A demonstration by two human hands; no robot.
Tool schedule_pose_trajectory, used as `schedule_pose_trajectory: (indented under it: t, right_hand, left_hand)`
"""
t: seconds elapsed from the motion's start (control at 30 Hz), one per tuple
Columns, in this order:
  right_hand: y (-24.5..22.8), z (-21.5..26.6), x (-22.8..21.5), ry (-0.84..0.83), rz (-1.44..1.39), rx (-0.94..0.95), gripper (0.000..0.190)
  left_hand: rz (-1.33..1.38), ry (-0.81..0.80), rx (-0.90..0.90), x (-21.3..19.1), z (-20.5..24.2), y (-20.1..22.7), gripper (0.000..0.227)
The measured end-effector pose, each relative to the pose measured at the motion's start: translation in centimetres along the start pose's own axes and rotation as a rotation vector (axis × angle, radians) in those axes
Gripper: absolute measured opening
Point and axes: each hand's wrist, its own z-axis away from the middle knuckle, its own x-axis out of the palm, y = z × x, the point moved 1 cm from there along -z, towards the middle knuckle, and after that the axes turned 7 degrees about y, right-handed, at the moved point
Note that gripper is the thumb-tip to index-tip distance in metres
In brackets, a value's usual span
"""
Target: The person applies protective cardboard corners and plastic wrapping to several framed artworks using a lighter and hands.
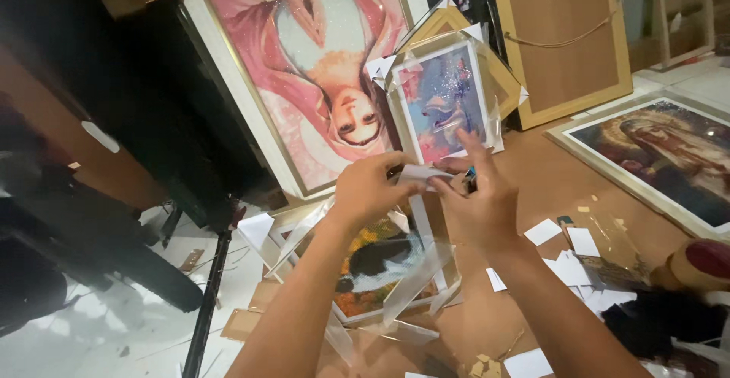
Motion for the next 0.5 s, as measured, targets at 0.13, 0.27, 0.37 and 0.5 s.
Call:
schedule_pose_trajectory:
  t: [0.13, 0.27, 0.37, 0.5]
  right_hand:
    - [-0.9, 0.5, -1.8, 0.065, 0.025, -0.057, 0.045]
    - [-0.7, 2.2, -3.4, 0.061, 0.093, 0.111, 0.043]
    - [0.8, 2.1, -1.9, -0.005, 0.016, 0.188, 0.048]
    - [2.8, 1.4, 1.5, -0.001, -0.005, 0.525, 0.053]
  left_hand:
    - [0.001, 0.072, 0.019, 0.9, -0.5, -0.5, 0.034]
    - [0.057, 0.114, 0.020, 1.2, -1.1, -0.7, 0.033]
    - [0.032, 0.124, 0.034, 1.3, -1.1, -0.4, 0.032]
    - [-0.005, 0.146, -0.024, 1.9, -1.7, -0.3, 0.030]
